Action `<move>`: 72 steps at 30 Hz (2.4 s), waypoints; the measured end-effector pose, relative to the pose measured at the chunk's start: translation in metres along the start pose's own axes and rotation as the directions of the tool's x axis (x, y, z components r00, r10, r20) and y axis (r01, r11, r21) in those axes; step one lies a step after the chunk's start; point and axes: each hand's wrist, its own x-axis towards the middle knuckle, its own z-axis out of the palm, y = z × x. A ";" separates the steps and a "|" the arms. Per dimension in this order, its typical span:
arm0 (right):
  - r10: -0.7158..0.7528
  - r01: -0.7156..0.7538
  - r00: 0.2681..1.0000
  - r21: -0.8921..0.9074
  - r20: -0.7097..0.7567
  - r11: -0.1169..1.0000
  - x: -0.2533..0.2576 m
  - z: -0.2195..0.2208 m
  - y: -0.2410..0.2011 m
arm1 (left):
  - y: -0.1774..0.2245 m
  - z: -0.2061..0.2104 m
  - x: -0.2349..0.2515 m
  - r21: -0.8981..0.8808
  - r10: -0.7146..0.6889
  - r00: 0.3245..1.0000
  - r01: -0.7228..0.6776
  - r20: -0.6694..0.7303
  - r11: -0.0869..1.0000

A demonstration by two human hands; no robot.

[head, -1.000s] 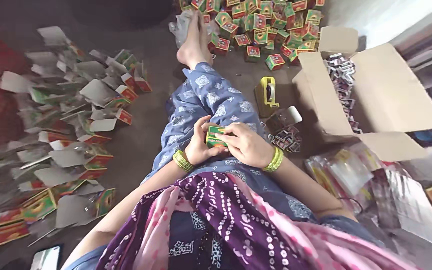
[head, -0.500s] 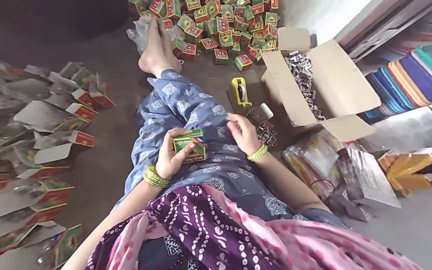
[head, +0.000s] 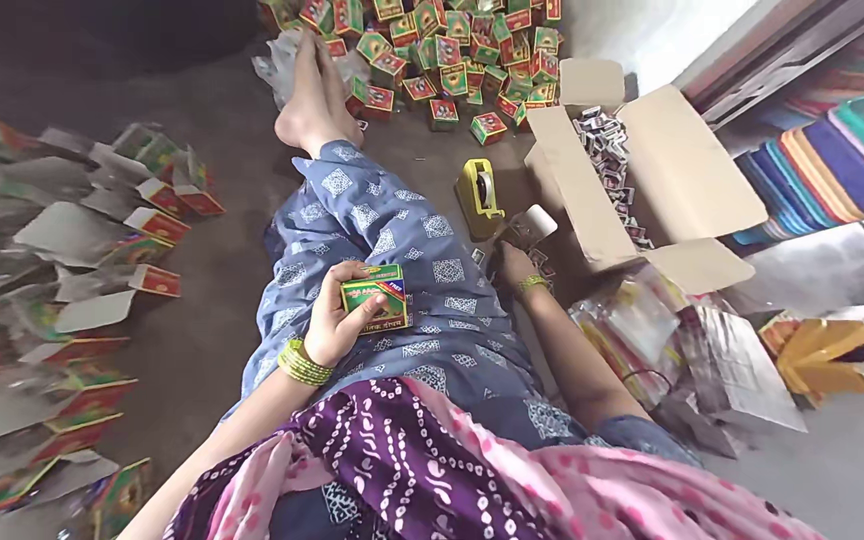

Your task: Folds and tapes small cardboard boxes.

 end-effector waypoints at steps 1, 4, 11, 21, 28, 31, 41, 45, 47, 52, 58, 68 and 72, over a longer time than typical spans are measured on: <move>0.018 -0.018 1.000 0.004 -0.015 1.000 0.006 -0.002 0.004 | 0.000 0.000 0.000 0.001 0.001 1.000 -0.001 0.003 1.000; 0.078 -0.067 0.992 0.105 -0.099 0.992 0.021 -0.012 0.011 | -0.002 0.000 0.002 0.015 0.017 1.000 -0.017 0.012 1.000; 0.036 0.107 0.942 0.400 -0.335 0.910 0.067 -0.042 -0.015 | -0.007 -0.002 0.005 0.127 0.159 0.986 -0.165 0.060 0.978; 0.286 -0.187 0.955 0.605 -0.072 0.774 0.091 -0.051 -0.031 | -0.006 -0.006 0.007 0.200 0.208 0.974 -0.221 0.084 0.954; 0.321 -0.097 0.930 0.720 -0.181 0.687 0.059 -0.063 -0.039 | -0.008 -0.008 0.005 0.187 0.188 0.980 -0.197 0.063 0.962; 0.321 -0.131 0.938 0.728 -0.128 0.673 0.048 -0.052 -0.031 | -0.008 -0.008 0.004 0.185 0.162 0.985 -0.170 0.056 0.968; 0.224 -0.033 0.946 0.614 -0.236 0.789 0.051 -0.021 -0.019 | -0.008 -0.007 0.002 0.151 0.139 0.990 -0.143 0.035 0.978; 0.104 0.045 0.955 0.480 -0.279 0.876 0.044 -0.028 -0.014 | -0.007 -0.007 0.002 0.151 0.149 0.988 -0.152 0.035 0.977; 0.088 0.058 0.958 0.490 -0.271 0.870 0.046 -0.029 -0.009 | -0.007 -0.007 0.002 0.162 0.149 0.988 -0.152 0.035 0.975; 0.187 -0.127 0.966 0.299 -0.180 0.946 0.047 -0.037 -0.018 | -0.008 -0.007 0.002 0.160 0.152 0.987 -0.157 0.041 0.975; 0.013 0.128 0.974 0.602 -0.224 0.788 0.009 -0.047 -0.050 | -0.002 -0.006 0.001 0.137 0.087 0.996 -0.087 0.006 0.987; -0.594 0.264 0.793 0.956 -0.138 0.130 -0.140 -0.056 -0.182 | 0.002 -0.001 0.002 0.127 0.065 0.996 -0.057 -0.063 0.990; -0.576 0.151 0.817 0.973 -0.025 0.173 -0.142 -0.040 -0.194 | 0.001 -0.004 0.000 0.132 0.079 0.994 -0.069 -0.070 0.989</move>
